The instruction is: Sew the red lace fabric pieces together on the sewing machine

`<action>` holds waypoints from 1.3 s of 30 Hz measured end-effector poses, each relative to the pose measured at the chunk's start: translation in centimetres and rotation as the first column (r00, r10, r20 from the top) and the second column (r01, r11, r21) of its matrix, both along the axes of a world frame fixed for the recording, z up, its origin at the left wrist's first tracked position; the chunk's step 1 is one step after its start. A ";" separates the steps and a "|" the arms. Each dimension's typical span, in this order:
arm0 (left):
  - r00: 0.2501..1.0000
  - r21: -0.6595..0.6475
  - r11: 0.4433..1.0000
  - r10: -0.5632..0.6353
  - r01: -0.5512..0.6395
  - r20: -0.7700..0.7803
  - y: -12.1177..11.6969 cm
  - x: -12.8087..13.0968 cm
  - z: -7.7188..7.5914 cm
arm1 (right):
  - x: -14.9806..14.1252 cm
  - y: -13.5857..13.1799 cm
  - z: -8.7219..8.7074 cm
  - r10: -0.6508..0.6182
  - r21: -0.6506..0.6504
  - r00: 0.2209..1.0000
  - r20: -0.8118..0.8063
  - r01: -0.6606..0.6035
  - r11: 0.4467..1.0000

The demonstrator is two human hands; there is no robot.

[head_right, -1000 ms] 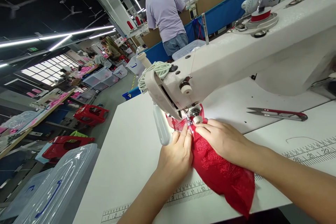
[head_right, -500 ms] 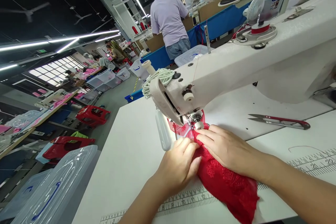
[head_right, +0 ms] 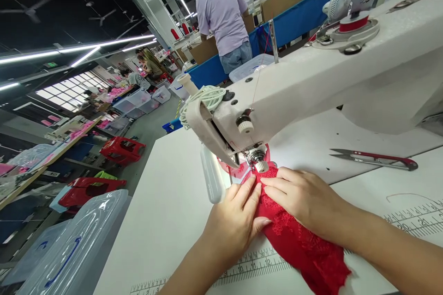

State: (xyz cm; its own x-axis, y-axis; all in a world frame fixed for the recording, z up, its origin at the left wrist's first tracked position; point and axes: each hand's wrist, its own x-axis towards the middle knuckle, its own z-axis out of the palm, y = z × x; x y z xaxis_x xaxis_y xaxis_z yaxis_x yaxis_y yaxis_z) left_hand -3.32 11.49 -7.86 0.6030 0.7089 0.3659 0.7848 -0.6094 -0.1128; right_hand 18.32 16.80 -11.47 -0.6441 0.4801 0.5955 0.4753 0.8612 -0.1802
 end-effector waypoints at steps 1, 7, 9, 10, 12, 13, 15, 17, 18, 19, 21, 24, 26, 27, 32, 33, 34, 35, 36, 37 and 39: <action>1.000 0.017 1.000 -0.002 0.002 -0.009 0.0 0.0 -0.1 | 0.0 0.0 -0.2 -0.004 -0.001 1.000 0.003 0.004 1.000; 1.000 0.030 1.000 0.007 -0.007 -0.009 -0.1 0.3 0.1 | 0.1 0.1 -0.6 0.001 -0.022 1.000 0.000 -0.001 1.000; 1.000 0.030 1.000 0.008 -0.007 -0.016 -0.2 0.3 0.2 | 0.0 0.1 -0.7 0.002 -0.019 1.000 -0.029 -0.003 1.000; 1.000 0.032 0.999 0.010 -0.009 -0.018 -0.2 0.3 0.3 | 0.0 0.1 -0.7 0.001 -0.019 0.999 -0.041 -0.002 1.000; 1.000 0.039 0.999 0.013 -0.012 -0.025 -0.2 0.3 0.2 | -0.1 0.2 -0.6 -0.004 -0.017 0.999 -0.047 0.003 1.000; 1.000 0.043 0.999 0.015 -0.014 -0.027 -0.3 0.3 0.2 | -0.1 0.2 -0.4 -0.006 -0.008 0.999 -0.043 0.006 1.000; 0.999 0.054 0.998 0.024 -0.022 -0.031 -0.3 0.3 0.2 | 0.0 0.4 0.1 0.006 0.015 1.000 -0.006 -0.006 1.000; 0.999 0.062 0.998 0.028 -0.026 -0.033 -0.2 0.4 0.2 | 0.1 0.6 0.6 0.031 0.037 0.999 0.039 -0.033 0.999; 0.999 0.068 0.997 0.028 -0.026 -0.031 -0.2 0.4 0.3 | 0.2 0.6 0.8 0.040 0.045 0.998 0.056 -0.042 0.998; 0.999 0.073 0.997 0.026 -0.024 -0.030 -0.1 0.4 0.3 | 0.3 0.7 0.9 0.043 0.055 0.997 0.065 -0.047 0.997; 0.999 0.082 0.996 0.028 -0.026 -0.029 0.0 0.4 0.3 | 0.3 0.8 1.0 0.030 0.071 0.997 0.068 -0.035 0.997; 0.999 0.074 0.997 0.033 -0.031 -0.032 0.1 0.4 0.2 | 0.3 1.0 0.9 0.020 0.073 0.997 0.072 -0.025 0.997; 0.999 0.061 0.997 0.040 -0.038 -0.034 0.1 0.4 0.0 | 0.2 1.0 0.9 0.017 0.077 0.998 0.067 -0.022 0.997; 0.998 0.053 0.998 0.047 -0.044 -0.038 0.1 0.4 0.0 | 0.1 1.1 0.9 0.015 0.083 0.998 0.064 -0.020 0.996; 0.996 0.049 0.996 0.076 -0.073 -0.050 0.3 0.3 -0.4 | -0.1 1.3 1.6 0.002 0.081 0.999 0.054 -0.006 0.997; 0.996 0.052 0.996 0.076 -0.074 -0.048 0.3 0.3 -0.4 | -0.1 1.3 1.7 -0.001 0.079 0.999 0.052 -0.003 0.997; 0.996 0.054 0.996 0.076 -0.073 -0.045 0.4 0.3 -0.5 | -0.2 1.4 1.8 -0.004 0.079 0.999 0.051 0.000 0.997; 0.996 0.055 0.996 0.078 -0.075 -0.042 0.4 0.3 -0.5 | -0.2 1.4 1.8 -0.004 0.082 0.999 0.051 0.000 0.997; 0.996 0.055 0.995 0.080 -0.078 -0.037 0.4 0.3 -0.5 | -0.2 1.4 1.8 -0.003 0.086 0.999 0.051 -0.001 0.996; 0.996 0.054 0.995 0.082 -0.080 -0.035 0.5 0.3 -0.5 | -0.2 1.4 1.8 -0.001 0.091 0.999 0.050 -0.003 0.996; 0.996 0.047 0.995 0.085 -0.083 -0.037 0.5 0.3 -0.4 | -0.2 1.3 1.6 -0.001 0.087 0.998 0.059 -0.004 0.996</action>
